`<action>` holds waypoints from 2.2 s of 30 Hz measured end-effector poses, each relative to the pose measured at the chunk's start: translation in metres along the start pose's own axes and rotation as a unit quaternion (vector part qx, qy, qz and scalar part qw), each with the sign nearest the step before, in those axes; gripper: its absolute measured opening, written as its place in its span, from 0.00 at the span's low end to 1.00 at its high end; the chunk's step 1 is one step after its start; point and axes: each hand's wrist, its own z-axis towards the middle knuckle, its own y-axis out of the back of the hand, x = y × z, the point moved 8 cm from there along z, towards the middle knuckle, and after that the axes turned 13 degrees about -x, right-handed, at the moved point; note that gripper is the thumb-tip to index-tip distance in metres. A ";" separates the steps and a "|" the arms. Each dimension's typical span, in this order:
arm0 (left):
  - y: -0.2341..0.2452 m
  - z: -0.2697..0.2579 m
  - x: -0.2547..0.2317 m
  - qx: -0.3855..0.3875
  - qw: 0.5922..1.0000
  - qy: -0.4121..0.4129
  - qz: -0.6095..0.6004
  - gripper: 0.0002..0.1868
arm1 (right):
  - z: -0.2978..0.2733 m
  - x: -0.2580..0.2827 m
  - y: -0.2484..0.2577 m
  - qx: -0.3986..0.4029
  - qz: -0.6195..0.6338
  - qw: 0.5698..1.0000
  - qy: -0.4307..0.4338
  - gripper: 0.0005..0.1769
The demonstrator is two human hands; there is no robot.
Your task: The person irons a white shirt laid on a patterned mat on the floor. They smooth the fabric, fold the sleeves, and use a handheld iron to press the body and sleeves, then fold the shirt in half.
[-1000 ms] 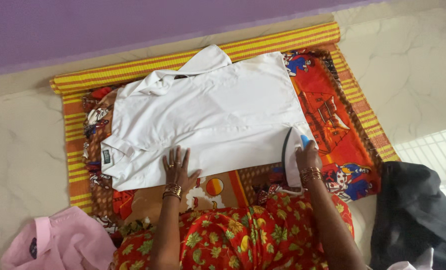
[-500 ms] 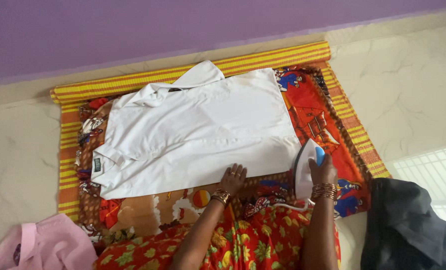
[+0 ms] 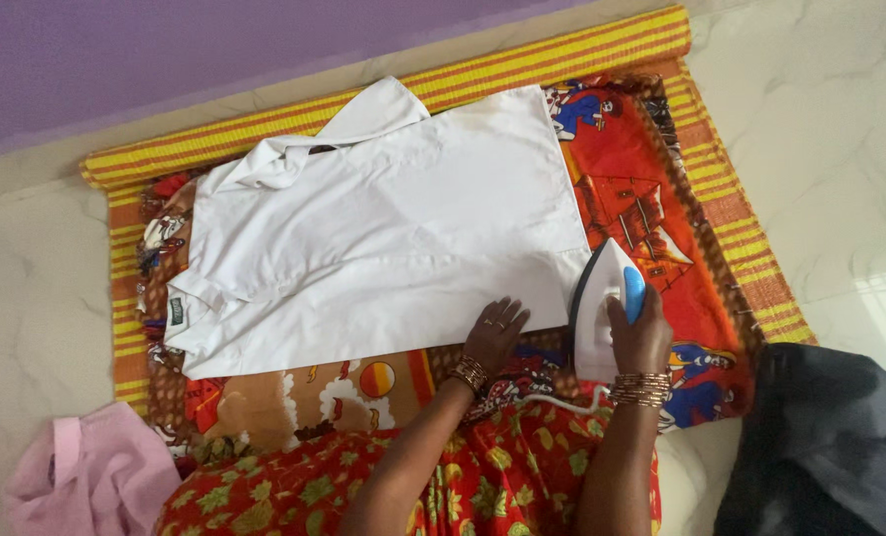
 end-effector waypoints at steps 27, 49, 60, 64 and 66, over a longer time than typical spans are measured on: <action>0.275 -0.089 0.236 -0.155 0.944 0.200 0.210 0.20 | -0.153 0.164 -0.176 0.254 -0.167 0.861 0.407 0.25; 0.259 -0.051 0.371 0.084 0.893 0.407 0.170 0.11 | -0.224 0.237 -0.225 0.254 -0.121 0.803 0.526 0.25; 0.318 -0.114 0.307 -0.004 0.927 0.271 0.258 0.21 | -0.246 0.242 -0.261 0.203 -0.070 0.803 0.555 0.20; 0.322 -0.139 0.320 0.032 0.904 0.292 0.310 0.22 | -0.290 0.267 -0.282 0.166 -0.097 0.790 0.583 0.20; 0.319 -0.145 0.326 0.031 0.896 0.285 0.340 0.21 | -0.302 0.271 -0.283 0.166 -0.111 0.793 0.576 0.20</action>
